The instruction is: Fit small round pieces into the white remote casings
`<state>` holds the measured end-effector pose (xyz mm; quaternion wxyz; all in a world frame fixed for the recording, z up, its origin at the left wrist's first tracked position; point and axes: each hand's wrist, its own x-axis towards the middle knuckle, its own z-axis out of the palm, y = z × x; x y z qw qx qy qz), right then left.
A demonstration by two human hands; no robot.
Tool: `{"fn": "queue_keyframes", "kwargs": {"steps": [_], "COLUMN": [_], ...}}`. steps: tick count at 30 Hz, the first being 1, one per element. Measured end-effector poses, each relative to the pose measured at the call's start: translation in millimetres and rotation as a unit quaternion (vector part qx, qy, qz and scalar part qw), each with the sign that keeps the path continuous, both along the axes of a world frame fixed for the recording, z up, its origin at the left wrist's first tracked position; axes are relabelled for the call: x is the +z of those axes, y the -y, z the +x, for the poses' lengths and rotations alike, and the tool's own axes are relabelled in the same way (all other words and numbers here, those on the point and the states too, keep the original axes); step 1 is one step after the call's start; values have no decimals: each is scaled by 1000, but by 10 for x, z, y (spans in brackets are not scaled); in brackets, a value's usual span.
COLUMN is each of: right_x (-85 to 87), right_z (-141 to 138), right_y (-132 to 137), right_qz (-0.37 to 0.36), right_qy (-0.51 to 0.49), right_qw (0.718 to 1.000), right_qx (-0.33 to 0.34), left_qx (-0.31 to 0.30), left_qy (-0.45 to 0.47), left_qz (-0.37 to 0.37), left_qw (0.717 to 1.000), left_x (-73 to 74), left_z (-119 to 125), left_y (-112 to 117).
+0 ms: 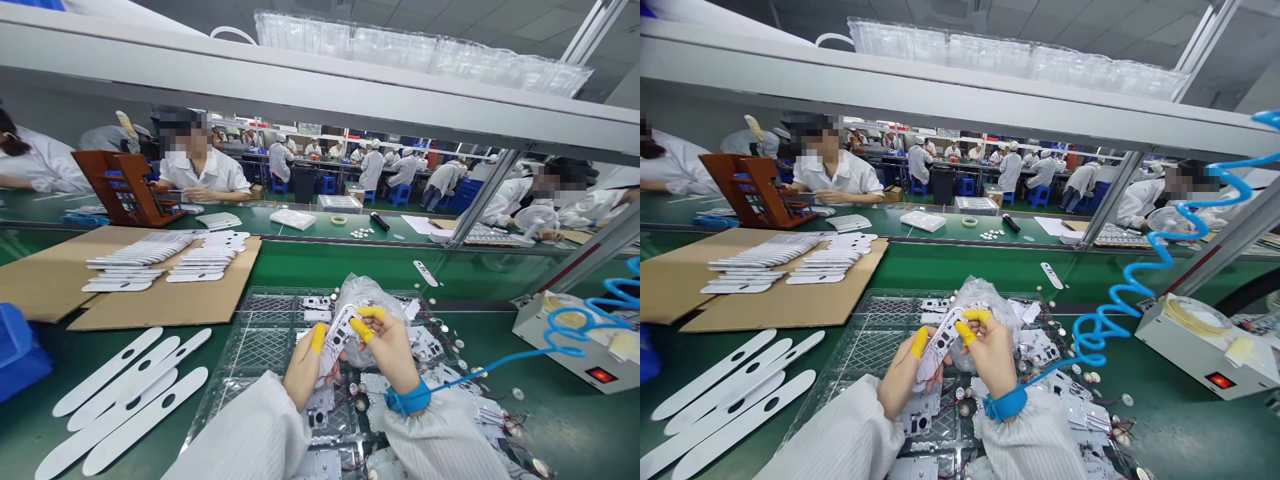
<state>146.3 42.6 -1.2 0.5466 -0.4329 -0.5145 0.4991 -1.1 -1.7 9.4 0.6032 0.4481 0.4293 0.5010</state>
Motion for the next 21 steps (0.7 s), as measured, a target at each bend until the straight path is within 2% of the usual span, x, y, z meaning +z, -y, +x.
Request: {"fn": "queue_keyframes", "kwargs": {"steps": [4,10,16,21], "right_x": [-57,-17,84,118], "right_z": [8,2,-1,-6], "right_y": [17,17,3,30], "right_qz": [18,49,-21,12], "right_qy": [38,84,19,-17], "right_qw": [999,994,995,998], "right_qx": [-13,-41,91,53], "left_qx": [-4,-23,-50,-72], "left_qy": [-9,-22,-16,-18], "left_qz": [3,22,19,32], "left_qw": [1000,999,998,997], "left_x": [-6,-50,-26,-71], "left_z": [1,-7,-36,-47], "left_y": [0,-12,-16,-45]}}
